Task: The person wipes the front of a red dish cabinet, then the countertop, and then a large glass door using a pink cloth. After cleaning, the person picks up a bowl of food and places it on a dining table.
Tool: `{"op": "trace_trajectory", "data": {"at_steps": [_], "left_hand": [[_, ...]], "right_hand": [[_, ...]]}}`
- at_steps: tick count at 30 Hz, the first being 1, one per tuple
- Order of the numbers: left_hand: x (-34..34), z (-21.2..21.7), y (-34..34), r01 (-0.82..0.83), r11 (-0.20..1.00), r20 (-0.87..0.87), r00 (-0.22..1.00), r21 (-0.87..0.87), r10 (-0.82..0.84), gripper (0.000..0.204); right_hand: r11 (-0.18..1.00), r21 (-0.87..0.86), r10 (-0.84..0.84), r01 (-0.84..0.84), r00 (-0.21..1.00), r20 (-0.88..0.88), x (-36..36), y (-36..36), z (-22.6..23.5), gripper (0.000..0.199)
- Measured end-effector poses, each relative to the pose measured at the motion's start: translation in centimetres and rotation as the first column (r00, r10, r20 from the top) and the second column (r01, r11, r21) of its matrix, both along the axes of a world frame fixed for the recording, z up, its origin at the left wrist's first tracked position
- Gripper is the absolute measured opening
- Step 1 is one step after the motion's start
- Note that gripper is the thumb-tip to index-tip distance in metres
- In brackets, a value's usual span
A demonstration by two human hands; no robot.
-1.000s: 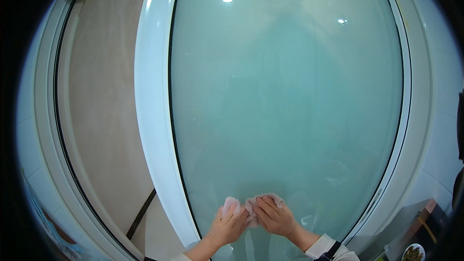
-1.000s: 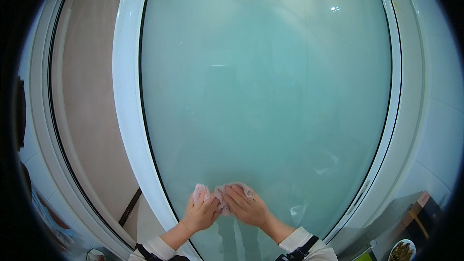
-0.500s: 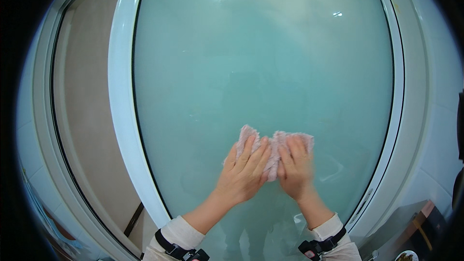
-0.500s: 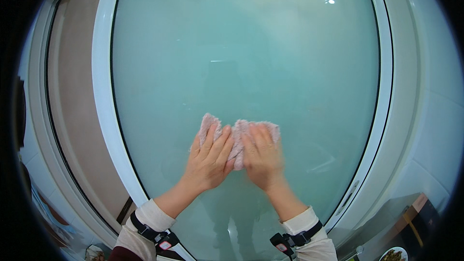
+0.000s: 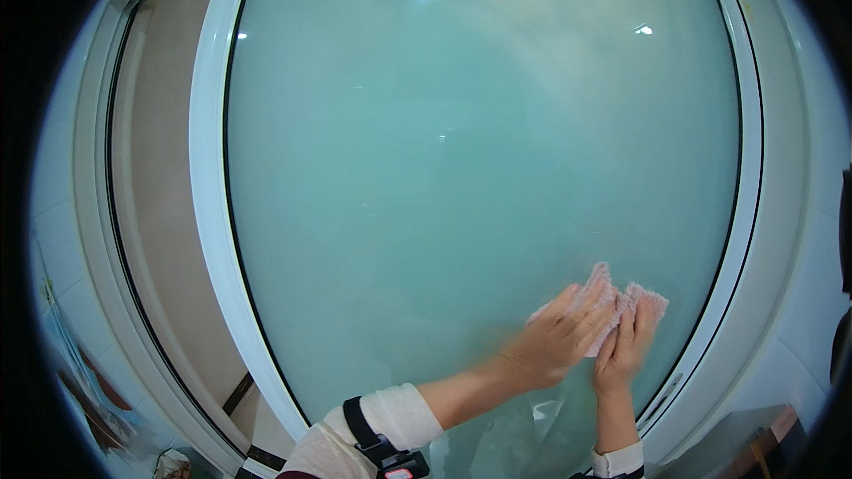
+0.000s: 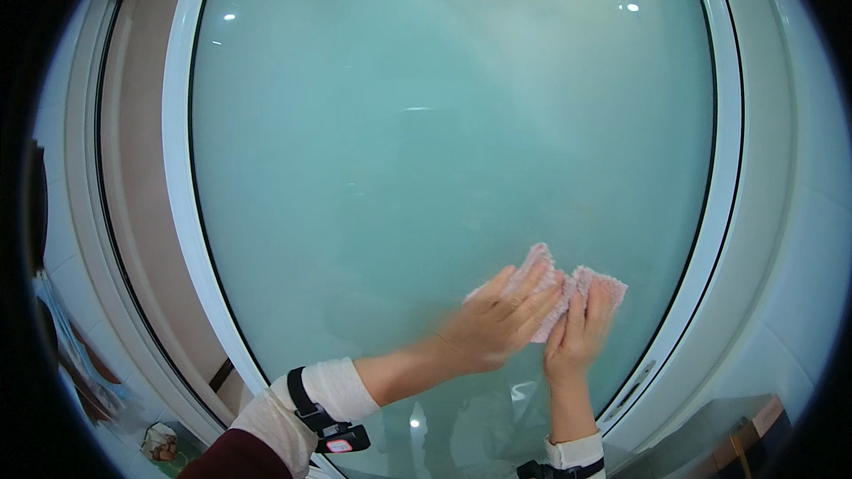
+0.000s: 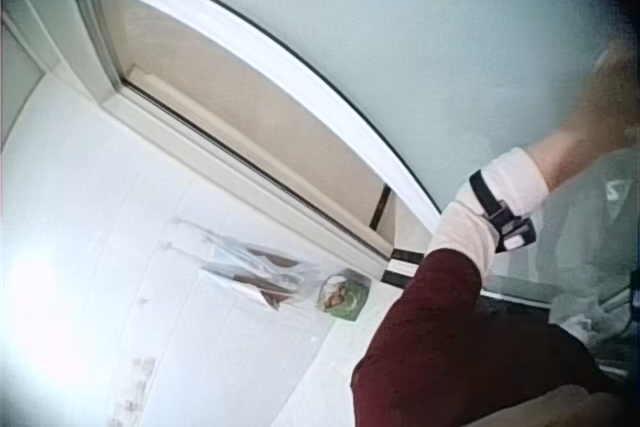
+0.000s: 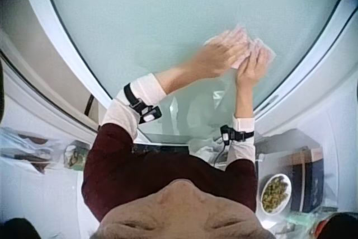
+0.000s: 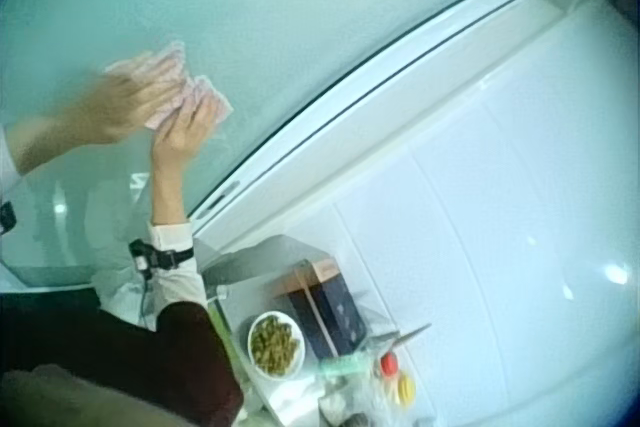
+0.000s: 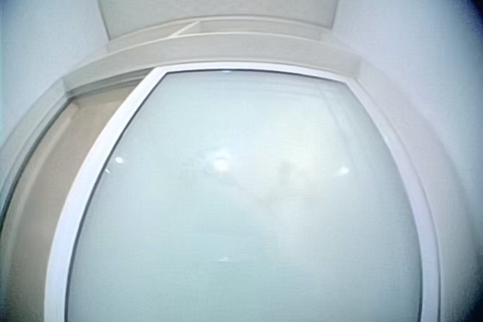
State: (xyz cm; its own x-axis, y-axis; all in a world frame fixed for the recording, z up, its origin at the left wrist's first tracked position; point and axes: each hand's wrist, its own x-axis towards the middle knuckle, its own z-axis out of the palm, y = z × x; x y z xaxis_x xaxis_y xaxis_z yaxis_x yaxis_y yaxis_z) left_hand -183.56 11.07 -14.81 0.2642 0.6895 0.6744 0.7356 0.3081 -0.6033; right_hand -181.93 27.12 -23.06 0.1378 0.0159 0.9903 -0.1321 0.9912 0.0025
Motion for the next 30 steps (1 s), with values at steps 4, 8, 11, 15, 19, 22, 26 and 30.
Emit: {"op": "trace_trajectory", "data": {"at_steps": [4, 8, 11, 15, 19, 22, 26, 30], "left_hand": [[-1.1, -0.5, -0.4, 0.095, 0.995, -0.05, 0.994, 0.043, -0.093, 0.045], [-1.4, -0.5, -2.4, 0.061, 0.997, -0.047, 0.997, 0.044, -0.059, 0.043], [-1.1, 0.1, -2.9, 0.131, 0.977, 0.0, 0.991, 0.169, -0.133, 0.043], [-0.8, 0.3, -3.1, -0.092, 0.988, -0.032, 0.995, 0.124, 0.096, 0.046], [-2.0, -2.0, -1.7, -0.23, 0.953, -0.057, 0.968, 0.197, 0.245, 0.049], [-3.6, -4.5, 1.9, -0.289, 0.928, -0.029, 0.952, 0.234, 0.304, 0.051], [-6.1, -5.8, 2.3, -0.34, 0.887, 0.065, 0.939, 0.313, 0.337, 0.05], [-9.2, -8.1, 3.8, -0.396, 0.859, 0.085, 0.917, 0.325, 0.391, 0.049]], "right_hand": [[0.998, -0.026, -0.048, 0.049, 0.998, 0.042, -0.1, -0.2, -0.3, 0.036], [0.995, -0.079, 0.059, -0.058, 0.998, 0.017, -0.3, -3.3, 0.7, 0.038], [0.988, -0.092, 0.124, -0.121, 0.992, 0.024, -0.4, -4.4, 1.4, 0.041], [0.987, -0.042, 0.159, -0.157, 0.987, 0.038, -1.3, -3.8, 1.7, 0.043], [0.978, -0.002, 0.206, -0.207, 0.978, 0.039, -3.3, -1.5, -0.1, 0.043], [0.982, 0.03, 0.184, -0.186, 0.981, 0.065, -4.5, 1.8, -1.9, 0.044], [0.98, 0.083, 0.176, -0.182, 0.982, 0.071, -7.5, 2.8, -2.5, 0.048], [0.968, 0.106, 0.218, -0.229, 0.971, 0.102, -10.0, 4.3, -3.6, 0.05]]}}
